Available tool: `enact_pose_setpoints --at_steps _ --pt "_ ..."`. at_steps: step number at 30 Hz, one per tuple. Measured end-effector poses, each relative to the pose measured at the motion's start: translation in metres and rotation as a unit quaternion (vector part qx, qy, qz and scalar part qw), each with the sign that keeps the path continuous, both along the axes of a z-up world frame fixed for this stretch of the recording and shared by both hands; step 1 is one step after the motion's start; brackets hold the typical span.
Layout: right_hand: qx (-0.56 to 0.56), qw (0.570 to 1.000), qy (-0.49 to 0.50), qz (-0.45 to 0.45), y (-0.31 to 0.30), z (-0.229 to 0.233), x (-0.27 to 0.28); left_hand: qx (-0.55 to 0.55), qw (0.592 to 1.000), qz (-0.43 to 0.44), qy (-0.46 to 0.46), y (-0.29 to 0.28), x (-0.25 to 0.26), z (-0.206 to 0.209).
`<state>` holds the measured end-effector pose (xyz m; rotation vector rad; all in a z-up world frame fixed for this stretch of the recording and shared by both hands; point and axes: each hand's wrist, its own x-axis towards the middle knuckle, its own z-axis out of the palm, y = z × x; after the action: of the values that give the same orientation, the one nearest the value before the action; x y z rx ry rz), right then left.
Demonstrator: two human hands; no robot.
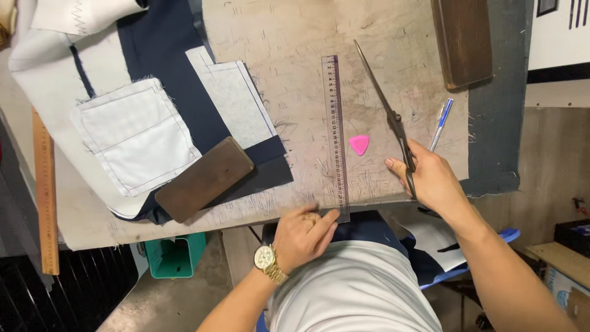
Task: The person marks a blue piece of fabric using a ruler and pink chalk, then cuts along the marked line with shears before using an iron to press seams on a partially constructed garment.
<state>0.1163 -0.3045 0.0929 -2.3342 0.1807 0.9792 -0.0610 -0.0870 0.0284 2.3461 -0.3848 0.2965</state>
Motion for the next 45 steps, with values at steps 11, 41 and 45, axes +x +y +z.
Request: enact_pose_setpoints --at_steps 11,41,45 --pt "0.085 0.994 0.067 -0.01 -0.005 0.003 -0.003 0.231 0.944 0.227 -0.054 0.063 0.034 0.002" --pt "-0.136 0.91 -0.325 0.219 -0.004 -0.046 -0.04 0.294 0.824 0.472 0.107 0.346 -0.137 -0.006" --pt "0.024 0.872 -0.445 0.2 0.091 -0.029 -0.097 0.305 0.822 0.467 0.114 0.365 -0.146 -0.019"
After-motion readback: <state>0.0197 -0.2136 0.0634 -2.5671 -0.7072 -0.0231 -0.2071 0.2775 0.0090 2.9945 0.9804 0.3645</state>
